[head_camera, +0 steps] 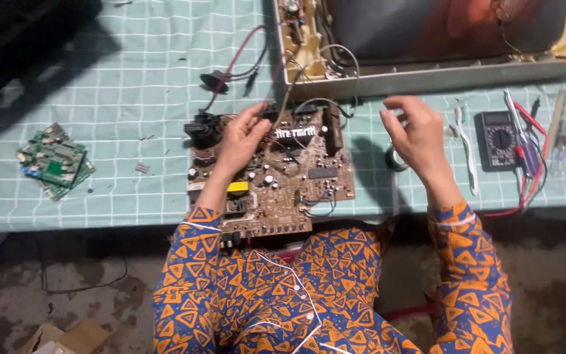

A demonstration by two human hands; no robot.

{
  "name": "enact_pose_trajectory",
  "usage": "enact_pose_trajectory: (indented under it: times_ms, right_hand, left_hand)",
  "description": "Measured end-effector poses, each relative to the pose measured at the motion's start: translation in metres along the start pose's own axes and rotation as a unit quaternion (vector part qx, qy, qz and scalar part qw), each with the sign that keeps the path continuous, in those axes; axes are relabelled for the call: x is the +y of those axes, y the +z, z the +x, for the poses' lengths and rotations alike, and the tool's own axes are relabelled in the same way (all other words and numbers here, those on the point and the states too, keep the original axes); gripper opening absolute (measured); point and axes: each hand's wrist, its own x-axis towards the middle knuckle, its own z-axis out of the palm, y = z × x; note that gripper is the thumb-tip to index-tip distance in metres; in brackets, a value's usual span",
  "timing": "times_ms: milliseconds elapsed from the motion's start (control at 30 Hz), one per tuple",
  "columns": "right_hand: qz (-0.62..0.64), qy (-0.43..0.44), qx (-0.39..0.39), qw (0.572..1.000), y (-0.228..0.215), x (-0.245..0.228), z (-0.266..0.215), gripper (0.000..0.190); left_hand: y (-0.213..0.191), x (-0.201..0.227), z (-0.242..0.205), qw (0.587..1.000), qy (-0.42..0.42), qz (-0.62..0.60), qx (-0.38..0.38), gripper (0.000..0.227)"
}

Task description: Testing a television circuit board using a digital multimeter and inspecting electronic components.

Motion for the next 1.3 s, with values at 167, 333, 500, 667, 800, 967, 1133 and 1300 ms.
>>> enact_pose_trajectory:
  times_ms: [167, 333, 500, 667, 800, 967, 1133, 1300]
  right_hand:
    - [0.0, -0.071, -0.028, 0.997, 0.058, -0.027, 0.08, 0.01]
    - [-0.08, 0.02, -0.143, 0.986, 0.101, -0.079, 0.15, 0.028]
    - [-0.231, 0.108, -0.294, 0.921, 0.15, -0.083, 0.188, 0.049]
    - [-0.064, 0.174, -0.244, 0.952, 0.14, -0.11, 0.189, 0.037]
    - [0.022, 0.218, -0.161, 0.962, 0.134, -0.095, 0.188, 0.037]
    - [0.162, 0.186, -0.043, 0.968, 0.118, -0.082, 0.184, 0.038]
    - [0.266, 0.11, 0.009, 0.958, 0.097, -0.107, 0.159, 0.033]
    - [0.261, -0.039, 0.094, 0.96, 0.084, -0.123, 0.113, 0.019]
  left_hand:
    - [-0.002, 0.003, -0.008, 1.0, -0.012, -0.014, 0.009, 0.043]
    - [0.007, 0.032, -0.002, 0.984, -0.12, 0.134, 0.014, 0.046]
    - [0.004, 0.036, -0.005, 0.986, -0.127, 0.105, -0.012, 0.057]
    - [0.0, 0.031, -0.004, 0.984, -0.135, 0.108, -0.036, 0.061]
    - [0.001, 0.03, -0.002, 0.98, -0.123, 0.15, -0.054, 0.063]
    - [0.001, 0.021, -0.002, 0.984, -0.103, 0.135, -0.052, 0.059]
    - [0.0, 0.02, 0.0, 0.987, -0.094, 0.116, -0.06, 0.063]
    - [-0.006, 0.003, 0.007, 0.996, -0.055, 0.045, -0.053, 0.069]
